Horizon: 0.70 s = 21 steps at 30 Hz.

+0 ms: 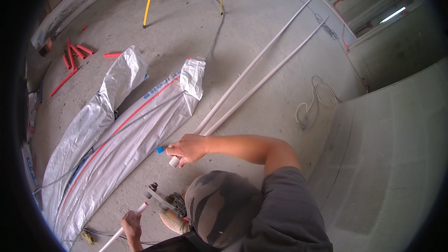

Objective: The person uses a pipe welding tool to heat and join white plastic pipes with fittings. They repeatedly pick up pipe segments, insert them into the welding tool, and connect them to fittings on the floor.

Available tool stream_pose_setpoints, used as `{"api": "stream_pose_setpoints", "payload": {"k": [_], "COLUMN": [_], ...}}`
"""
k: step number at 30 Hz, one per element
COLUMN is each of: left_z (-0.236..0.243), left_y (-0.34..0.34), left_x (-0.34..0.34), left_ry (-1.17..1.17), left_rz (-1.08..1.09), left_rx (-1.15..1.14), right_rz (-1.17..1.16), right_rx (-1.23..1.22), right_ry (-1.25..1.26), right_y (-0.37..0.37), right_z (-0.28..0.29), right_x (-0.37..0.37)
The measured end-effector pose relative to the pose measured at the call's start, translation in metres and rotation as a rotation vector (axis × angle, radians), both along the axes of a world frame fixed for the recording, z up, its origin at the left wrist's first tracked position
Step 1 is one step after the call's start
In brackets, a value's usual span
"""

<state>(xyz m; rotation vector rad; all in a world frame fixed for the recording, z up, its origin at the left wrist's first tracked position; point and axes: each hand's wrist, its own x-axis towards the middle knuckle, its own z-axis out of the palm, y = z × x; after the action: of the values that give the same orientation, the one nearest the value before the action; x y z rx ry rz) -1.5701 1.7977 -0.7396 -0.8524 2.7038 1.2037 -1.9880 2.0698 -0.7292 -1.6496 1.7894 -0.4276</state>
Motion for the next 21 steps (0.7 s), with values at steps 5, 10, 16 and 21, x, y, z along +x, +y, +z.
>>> {"api": "stream_pose_setpoints", "payload": {"k": [5,10,16,21], "left_z": [-0.0017,-0.0041,-0.0059,-0.0068], "left_y": [-0.0004,-0.0004,-0.0003,-0.0004], "left_x": [0.0027,0.0049,0.0058,0.0059], "left_ry": [-0.021,-0.039,-0.036,-0.035], "left_rz": [0.009,0.010,0.006,0.009], "left_rx": [-0.007,-0.012,-0.011,-0.004], "right_rz": [0.086,0.076,0.037,0.051], "right_rx": [0.027,0.089,-0.041,0.139], "right_ry": [0.005,-0.061,-0.051,-0.012], "right_y": [-0.0083,-0.0052,-0.0063,-0.0098], "right_z": [-0.0023,-0.0014,-0.0038,0.0049], "right_x": [-0.0030,-0.0033,-0.0008,-0.0025]}}
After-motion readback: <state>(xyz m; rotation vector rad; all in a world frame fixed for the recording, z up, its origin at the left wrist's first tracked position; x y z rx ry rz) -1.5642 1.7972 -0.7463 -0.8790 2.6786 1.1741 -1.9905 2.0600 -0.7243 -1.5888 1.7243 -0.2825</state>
